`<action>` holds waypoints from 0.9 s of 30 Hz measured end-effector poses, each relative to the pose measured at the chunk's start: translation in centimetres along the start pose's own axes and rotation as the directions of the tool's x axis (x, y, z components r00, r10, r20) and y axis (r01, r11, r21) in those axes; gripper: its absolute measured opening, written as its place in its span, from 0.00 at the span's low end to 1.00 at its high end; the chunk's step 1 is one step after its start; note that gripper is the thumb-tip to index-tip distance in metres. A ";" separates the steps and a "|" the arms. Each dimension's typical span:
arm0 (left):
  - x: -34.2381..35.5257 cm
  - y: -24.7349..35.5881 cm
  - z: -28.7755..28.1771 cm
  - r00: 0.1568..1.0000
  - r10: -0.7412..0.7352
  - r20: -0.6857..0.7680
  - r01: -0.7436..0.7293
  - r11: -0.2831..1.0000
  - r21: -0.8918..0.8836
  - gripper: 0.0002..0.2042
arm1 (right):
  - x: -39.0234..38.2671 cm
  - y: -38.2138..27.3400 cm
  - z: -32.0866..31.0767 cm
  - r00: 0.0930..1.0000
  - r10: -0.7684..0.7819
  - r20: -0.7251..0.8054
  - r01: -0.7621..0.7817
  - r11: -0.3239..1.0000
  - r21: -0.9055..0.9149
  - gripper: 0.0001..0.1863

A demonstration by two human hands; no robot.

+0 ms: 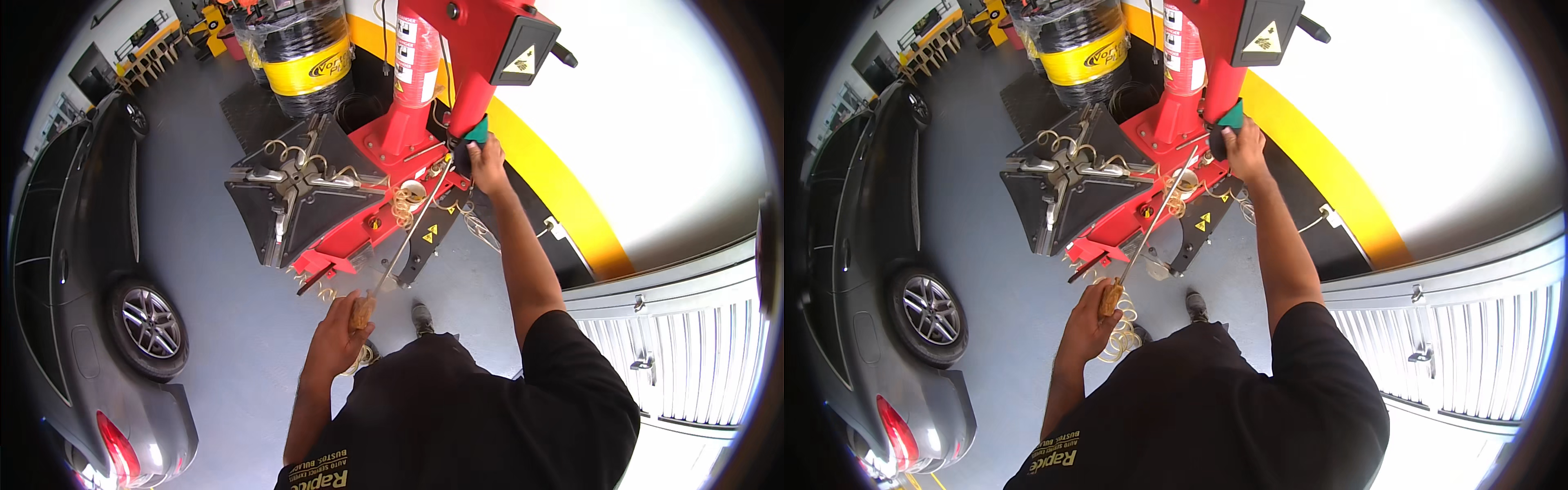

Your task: The person wipes a red machine with a cloth, adjusts various knobs and valves, and wipes different sections of the equipment. They move around the machine to clean and check the upper components.

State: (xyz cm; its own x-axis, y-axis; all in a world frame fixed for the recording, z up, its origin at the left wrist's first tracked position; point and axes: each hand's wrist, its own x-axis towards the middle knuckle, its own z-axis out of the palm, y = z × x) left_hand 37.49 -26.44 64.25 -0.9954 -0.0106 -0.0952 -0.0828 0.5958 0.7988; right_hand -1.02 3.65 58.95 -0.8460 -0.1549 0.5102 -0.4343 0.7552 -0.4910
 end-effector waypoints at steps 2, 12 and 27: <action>-0.3 0.2 -0.3 0.996 -0.084 0.006 0.084 0.995 -0.054 0.28 | 0.1 0.8 -2.8 0.978 0.208 -0.024 -0.140 0.738 0.660 0.29; -0.6 -1.6 0.4 0.999 -0.032 -0.002 0.032 0.996 -0.080 0.28 | 5.8 -9.6 -3.8 0.964 -0.024 -0.265 0.164 0.836 0.524 0.34; 0.8 0.3 0.3 0.994 -0.105 -0.035 0.103 0.992 -0.073 0.29 | 7.5 -12.4 -2.3 0.813 -0.010 -0.582 0.113 0.983 0.142 0.34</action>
State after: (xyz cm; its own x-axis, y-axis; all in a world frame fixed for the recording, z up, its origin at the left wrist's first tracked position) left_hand 36.72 -26.03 64.26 -0.9822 -0.1018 -0.1579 -0.1879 0.5317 0.8259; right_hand -1.31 -5.43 70.49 -0.5032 0.2376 0.8309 -0.5669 0.6349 -0.5249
